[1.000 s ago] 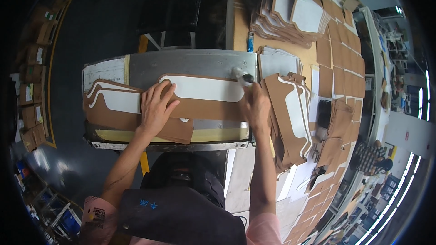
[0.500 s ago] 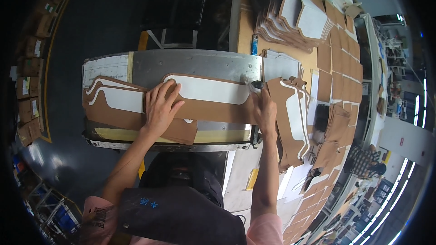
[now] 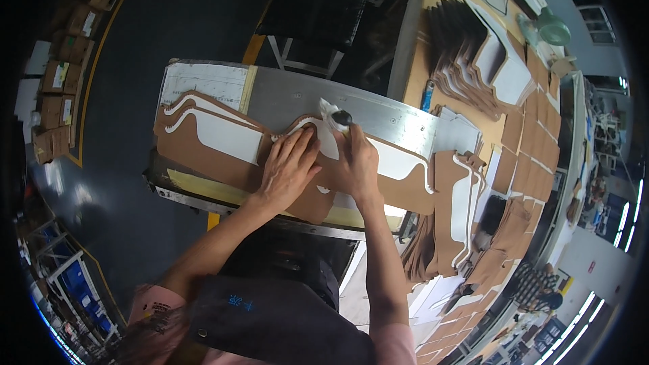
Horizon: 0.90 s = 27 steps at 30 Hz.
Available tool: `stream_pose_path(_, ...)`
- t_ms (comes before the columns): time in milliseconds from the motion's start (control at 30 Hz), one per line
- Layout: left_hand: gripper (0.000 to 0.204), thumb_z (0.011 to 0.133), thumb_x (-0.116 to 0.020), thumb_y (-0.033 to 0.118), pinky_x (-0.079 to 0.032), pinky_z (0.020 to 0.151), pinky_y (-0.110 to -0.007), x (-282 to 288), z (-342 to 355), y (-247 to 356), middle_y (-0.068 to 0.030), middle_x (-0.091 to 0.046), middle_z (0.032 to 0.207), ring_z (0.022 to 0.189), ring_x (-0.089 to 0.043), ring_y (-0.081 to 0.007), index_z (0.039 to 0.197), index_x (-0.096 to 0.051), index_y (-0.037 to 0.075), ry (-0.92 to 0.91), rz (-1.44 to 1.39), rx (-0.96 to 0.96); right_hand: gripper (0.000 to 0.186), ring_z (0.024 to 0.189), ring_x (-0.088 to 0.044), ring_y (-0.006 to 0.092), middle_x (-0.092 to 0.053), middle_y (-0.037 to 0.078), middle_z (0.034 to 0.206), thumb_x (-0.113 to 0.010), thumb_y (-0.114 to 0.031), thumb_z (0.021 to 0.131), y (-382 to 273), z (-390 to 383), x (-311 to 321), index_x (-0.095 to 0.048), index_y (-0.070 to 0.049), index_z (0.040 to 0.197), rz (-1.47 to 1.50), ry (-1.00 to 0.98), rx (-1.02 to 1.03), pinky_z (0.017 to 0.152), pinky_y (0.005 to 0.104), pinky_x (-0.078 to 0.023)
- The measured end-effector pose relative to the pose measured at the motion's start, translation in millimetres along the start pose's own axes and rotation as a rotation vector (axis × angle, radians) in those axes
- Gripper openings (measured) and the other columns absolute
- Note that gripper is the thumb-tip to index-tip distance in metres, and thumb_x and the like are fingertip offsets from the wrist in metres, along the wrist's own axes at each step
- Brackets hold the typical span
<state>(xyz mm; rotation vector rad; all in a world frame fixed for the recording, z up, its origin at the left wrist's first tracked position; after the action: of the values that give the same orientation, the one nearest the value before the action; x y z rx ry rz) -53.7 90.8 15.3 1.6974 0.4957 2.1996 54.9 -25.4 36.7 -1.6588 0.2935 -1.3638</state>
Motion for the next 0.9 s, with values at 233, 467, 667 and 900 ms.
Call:
stream_pose_path(233,0.056,0.081,-0.072,0.024,-0.037,0.105,-0.047,-0.1,0.3,-2.8,-0.0186,-0.043,0.141,0.130,-0.041,-0.0328,0.128,-0.052,0.002,-0.015,0.016,0.030,0.014,0.057,-0.057,0.0392,-0.058,0.022,0.069,-0.061,-0.007,0.094,-27.7,18.9,-17.0,-0.050,0.000,0.090,-0.140,0.009,0.073,0.052,0.0404,-0.044)
stream_pose_path(467,0.058,0.081,-0.072,0.025,-0.036,0.105,-0.047,-1.3,-1.9,-5.0,-0.0177,-0.044,0.140,0.131,-0.040,-0.0314,0.129,-0.051,0.003,-0.010,0.036,0.042,0.012,0.061,-0.059,0.0429,-0.059,0.023,0.069,-0.062,-0.006,0.092,-31.0,26.3,-23.4,-0.052,0.000,0.092,-0.207,-0.054,0.102,0.053,0.0422,-0.046)
stream_pose_path(667,0.059,0.083,-0.069,0.032,-0.034,0.107,-0.045,-2.2,-2.3,-6.9,-0.0197,-0.044,0.140,0.130,-0.040,-0.0314,0.129,-0.051,0.000,-0.027,0.076,0.033,0.013,0.063,-0.060,0.0431,-0.059,0.023,0.068,-0.063,-0.006,0.092,-33.1,28.1,-27.6,-0.051,0.001,0.092,-0.208,-0.122,0.139,0.053,0.0417,-0.045)
stream_pose_path(900,0.055,0.087,-0.065,0.032,-0.034,0.107,-0.046,-3.6,-4.0,-8.4,-0.0185,-0.043,0.142,0.130,-0.040,-0.0304,0.130,-0.051,0.001,-0.037,0.068,0.034,0.014,0.061,-0.060,0.0436,-0.060,0.023,0.068,-0.063,-0.006,0.092,-40.6,23.8,-30.6,-0.051,0.001,0.090,-0.235,-0.165,0.169,0.052,0.0418,-0.045)
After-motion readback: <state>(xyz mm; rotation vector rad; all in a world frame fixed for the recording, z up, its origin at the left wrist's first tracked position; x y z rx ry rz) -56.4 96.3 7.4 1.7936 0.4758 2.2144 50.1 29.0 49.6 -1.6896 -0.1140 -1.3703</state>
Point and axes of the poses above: each hand's wrist, its own z-axis towards the middle knuckle, its own x-axis out of the back of the hand, y = z × x, the point moved 4 cm from there along z, towards the middle knuckle
